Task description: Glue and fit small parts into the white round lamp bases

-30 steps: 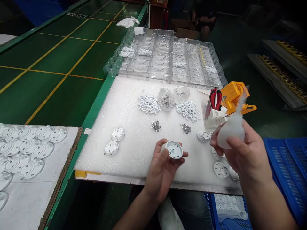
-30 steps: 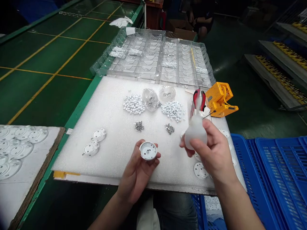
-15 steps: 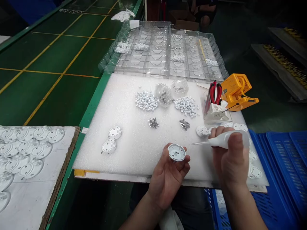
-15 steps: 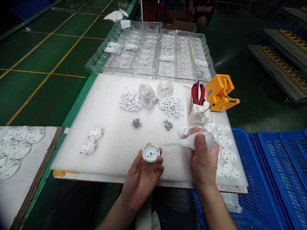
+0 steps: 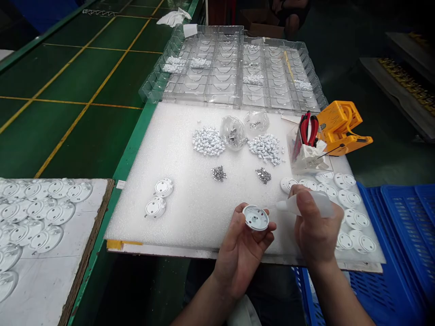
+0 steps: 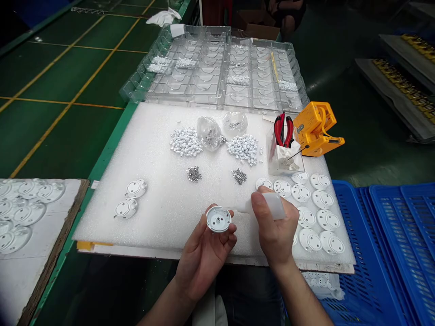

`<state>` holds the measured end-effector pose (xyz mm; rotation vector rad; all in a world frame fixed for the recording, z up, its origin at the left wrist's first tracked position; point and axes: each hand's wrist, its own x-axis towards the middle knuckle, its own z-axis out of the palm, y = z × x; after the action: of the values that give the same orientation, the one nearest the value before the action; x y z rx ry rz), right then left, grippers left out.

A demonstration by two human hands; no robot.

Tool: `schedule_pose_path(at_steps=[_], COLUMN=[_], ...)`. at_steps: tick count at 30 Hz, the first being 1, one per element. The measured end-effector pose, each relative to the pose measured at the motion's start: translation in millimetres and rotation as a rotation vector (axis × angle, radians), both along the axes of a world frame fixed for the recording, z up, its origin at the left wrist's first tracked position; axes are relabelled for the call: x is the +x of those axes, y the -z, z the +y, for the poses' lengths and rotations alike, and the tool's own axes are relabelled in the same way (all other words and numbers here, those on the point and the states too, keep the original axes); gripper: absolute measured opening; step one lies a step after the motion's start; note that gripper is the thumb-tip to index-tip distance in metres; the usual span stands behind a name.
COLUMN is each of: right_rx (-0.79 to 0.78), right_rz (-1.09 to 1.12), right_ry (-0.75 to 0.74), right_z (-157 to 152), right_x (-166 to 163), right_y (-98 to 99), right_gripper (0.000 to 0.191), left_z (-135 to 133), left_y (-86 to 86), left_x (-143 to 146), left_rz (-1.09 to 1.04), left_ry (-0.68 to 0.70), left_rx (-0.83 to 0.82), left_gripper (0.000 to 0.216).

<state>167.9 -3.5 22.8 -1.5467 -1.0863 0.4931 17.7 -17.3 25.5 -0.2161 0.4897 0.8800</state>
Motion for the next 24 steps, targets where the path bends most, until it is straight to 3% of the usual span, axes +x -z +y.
schedule_pose_path(at_steps=[24], right_rx=[-0.013], right_rz=[-0.005], right_ry=[0.015], right_z=[-2.9], right_x=[-0.4], right_y=[1.5], right_gripper=[0.047], left_z=[0.3], left_y=[1.0], left_x=[0.4], left_rz=[-0.002], left_ry=[0.000], left_rx=[0.002], left_gripper=[0.039])
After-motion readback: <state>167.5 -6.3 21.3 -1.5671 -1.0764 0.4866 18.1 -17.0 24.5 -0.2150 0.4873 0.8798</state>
